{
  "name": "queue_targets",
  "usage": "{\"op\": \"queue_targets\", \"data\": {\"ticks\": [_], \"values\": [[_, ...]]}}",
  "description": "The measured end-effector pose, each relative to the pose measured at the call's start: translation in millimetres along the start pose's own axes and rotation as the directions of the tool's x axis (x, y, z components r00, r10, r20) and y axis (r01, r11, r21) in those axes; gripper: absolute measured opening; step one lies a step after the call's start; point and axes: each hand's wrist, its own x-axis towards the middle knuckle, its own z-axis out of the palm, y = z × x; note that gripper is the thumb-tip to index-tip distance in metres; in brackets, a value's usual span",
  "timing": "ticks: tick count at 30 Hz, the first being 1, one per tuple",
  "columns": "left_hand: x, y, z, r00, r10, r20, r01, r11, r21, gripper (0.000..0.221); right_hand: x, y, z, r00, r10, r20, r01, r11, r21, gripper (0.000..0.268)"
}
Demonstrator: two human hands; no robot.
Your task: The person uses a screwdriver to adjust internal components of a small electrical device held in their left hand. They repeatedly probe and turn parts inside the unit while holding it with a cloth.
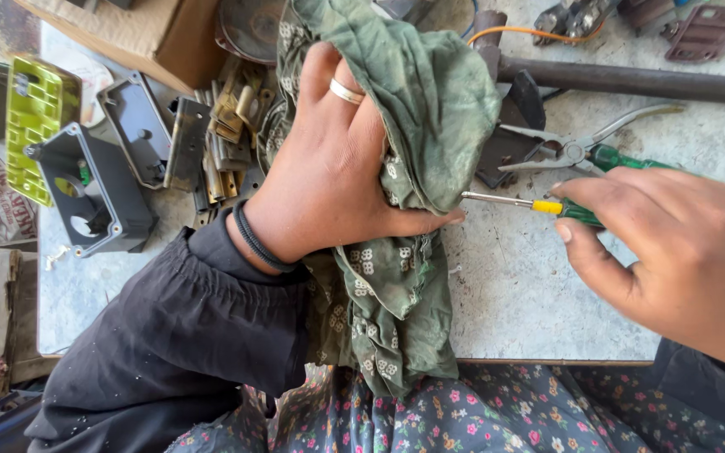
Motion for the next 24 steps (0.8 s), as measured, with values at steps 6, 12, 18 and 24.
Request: {"op": "queue_targets", "data": {"ticks": [6, 12, 18, 24], "values": [[-4.1, -4.3, 4.3, 1.0, 0.023, -0.007, -0.022, 0.997, 0.07, 0.108, 3.6, 2.1, -8.8, 0.983, -0.177, -0.056, 0.178, 0.984, 0.021, 0.038], [-3.5, -3.8, 4.0, 1.0, -0.004, 0.01, 0.003, 0.999, 0.034, 0.112, -1.5, 1.2, 1.9, 0.995, -0.075, -0.061, 0.073, 0.997, -0.033, 0.044], [-3.3, -1.5, 4.8, 0.999, -0.045, -0.008, 0.045, 0.998, 0.052, 0.112, -6.3, 4.0, 0.8, 1.0, -0.017, -0.012, 0.018, 0.998, 0.055, 0.037], [-3.5, -6.5, 7.8, 1.0, -0.016, -0.015, 0.016, 0.999, 0.043, 0.108, -2.8, 3.6, -2.3, 0.99, -0.127, -0.069, 0.127, 0.992, 0.003, 0.037]]}}
